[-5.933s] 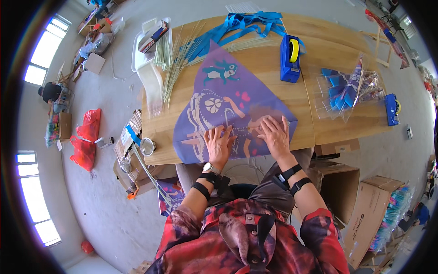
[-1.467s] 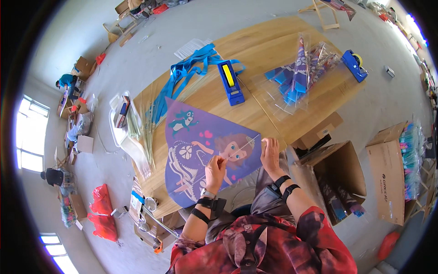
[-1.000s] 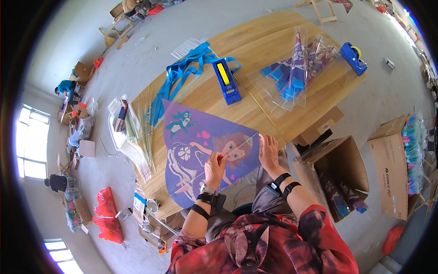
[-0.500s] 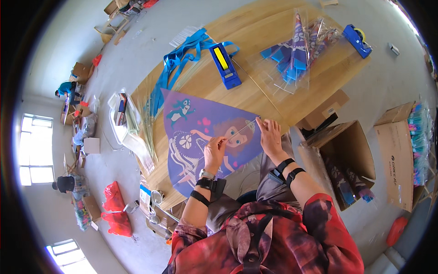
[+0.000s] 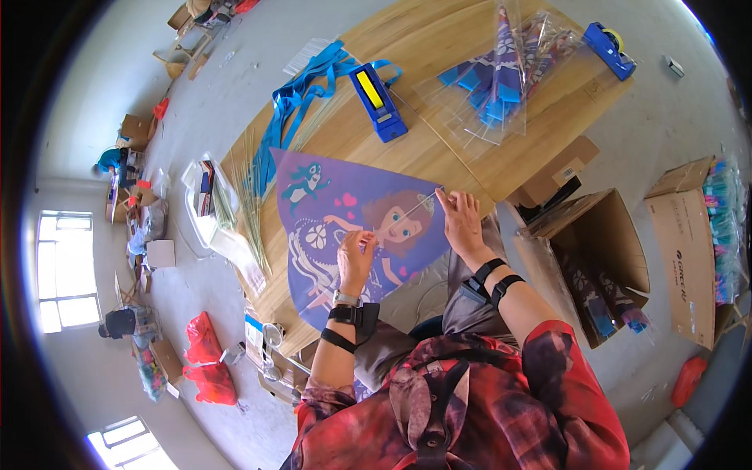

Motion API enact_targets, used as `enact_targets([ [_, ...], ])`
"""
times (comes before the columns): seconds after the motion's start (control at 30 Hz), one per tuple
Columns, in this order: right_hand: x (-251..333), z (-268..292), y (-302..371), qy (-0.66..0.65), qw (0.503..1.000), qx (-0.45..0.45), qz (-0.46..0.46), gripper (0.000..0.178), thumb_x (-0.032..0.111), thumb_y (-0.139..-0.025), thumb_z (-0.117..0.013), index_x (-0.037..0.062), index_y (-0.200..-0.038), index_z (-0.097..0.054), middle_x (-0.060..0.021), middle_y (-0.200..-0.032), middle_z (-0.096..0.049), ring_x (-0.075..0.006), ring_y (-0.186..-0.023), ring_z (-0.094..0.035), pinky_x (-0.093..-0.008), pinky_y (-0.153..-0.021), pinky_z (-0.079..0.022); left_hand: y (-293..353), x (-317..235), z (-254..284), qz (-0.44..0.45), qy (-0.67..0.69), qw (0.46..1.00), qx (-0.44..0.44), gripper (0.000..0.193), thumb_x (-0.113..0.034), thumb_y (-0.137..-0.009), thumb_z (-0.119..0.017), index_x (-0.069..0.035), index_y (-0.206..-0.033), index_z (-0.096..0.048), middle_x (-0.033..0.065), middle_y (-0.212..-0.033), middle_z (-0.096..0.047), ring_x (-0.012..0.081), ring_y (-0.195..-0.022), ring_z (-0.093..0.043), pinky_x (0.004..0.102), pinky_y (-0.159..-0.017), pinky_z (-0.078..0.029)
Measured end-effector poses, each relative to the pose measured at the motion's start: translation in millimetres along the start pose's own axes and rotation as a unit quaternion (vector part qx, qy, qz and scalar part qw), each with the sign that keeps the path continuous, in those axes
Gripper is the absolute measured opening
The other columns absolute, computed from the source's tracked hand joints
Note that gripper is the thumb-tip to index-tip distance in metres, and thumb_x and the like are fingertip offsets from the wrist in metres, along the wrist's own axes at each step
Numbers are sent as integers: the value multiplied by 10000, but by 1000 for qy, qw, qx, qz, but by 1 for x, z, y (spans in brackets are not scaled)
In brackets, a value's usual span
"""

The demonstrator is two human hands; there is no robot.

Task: The recorder is assembling a kite by attaching framing rods and taping the sail material at a workshop table.

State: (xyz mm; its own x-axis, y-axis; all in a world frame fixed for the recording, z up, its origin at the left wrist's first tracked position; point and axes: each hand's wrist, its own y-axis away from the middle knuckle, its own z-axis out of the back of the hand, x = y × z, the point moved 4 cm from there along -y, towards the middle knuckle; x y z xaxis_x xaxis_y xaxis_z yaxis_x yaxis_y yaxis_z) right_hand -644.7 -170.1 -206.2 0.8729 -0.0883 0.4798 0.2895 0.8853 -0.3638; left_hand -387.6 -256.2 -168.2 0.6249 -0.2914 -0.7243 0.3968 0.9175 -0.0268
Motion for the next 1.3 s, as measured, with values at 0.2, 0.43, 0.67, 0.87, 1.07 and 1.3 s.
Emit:
enact_targets([
  [0.2, -1, -1, 0, 7, 1000, 6, -4, 580, -14, -873, -604, 146, -1431, -577, -102, -1119, -549, -297, -1055, -532, -433, -943, -408, 7, 1, 0, -17, -46, 999, -11, 105, -97, -888, -742, -13, -941, -707, 121, -922, -665, 271, -871, -670, 387, -785, -537],
  [0.43, -1, -3, -1, 12, 1000, 1, 0, 562, -6, -881, -602, 151, -1421, -593, -105, -1138, -550, -306, -1080, -529, -438, -955, -408, 16, 6, 5, 7, -26, 999, -36, 132, -83, -892, -735, -18, -1006, -724, 116, -937, -667, 263, -876, -672, 377, -806, -537],
  [0.67, 0, -4, -1, 31, 1000, 7, 0, 549, 3, -892, -598, 161, -1417, -604, -107, -1148, -553, -310, -1087, -530, -446, -957, -414, 75, 33, 45, 71, -90, 978, -174, 189, -45, -921, -674, -49, -1107, -711, 124, -1086, -667, 308, -1059, -624, 416, -918, -487],
  [0.87, 5, 1, -1, 41, 998, 41, 0, 595, -12, -880, -607, 168, -1447, -581, -114, -1172, -541, -316, -1098, -528, -463, -972, -415, 131, 64, 76, 145, -167, 917, -332, 455, 31, -903, -606, -65, -1347, -576, 155, -1329, -584, 363, -1252, -516, 483, -1083, -374],
  [1.07, -1, -6, 1, 48, 996, 70, -16, 615, -8, -903, -603, 170, -1488, -540, -129, -1232, -511, -326, -1143, -514, -471, -1007, -399, 155, 83, 71, 145, -178, 932, -281, 461, 56, -887, -580, -44, -1337, -591, 161, -1334, -588, 366, -1278, -514, 480, -1121, -373],
  [1.3, -2, -9, 1, 58, 996, 62, 4, 611, -20, -905, -596, 163, -1486, -539, -125, -1236, -503, -323, -1148, -512, -478, -1021, -389, 161, 82, 62, 142, -169, 938, -268, 418, 55, -867, -613, -48, -1271, -642, 164, -1363, -587, 367, -1299, -521, 462, -1127, -389],
])
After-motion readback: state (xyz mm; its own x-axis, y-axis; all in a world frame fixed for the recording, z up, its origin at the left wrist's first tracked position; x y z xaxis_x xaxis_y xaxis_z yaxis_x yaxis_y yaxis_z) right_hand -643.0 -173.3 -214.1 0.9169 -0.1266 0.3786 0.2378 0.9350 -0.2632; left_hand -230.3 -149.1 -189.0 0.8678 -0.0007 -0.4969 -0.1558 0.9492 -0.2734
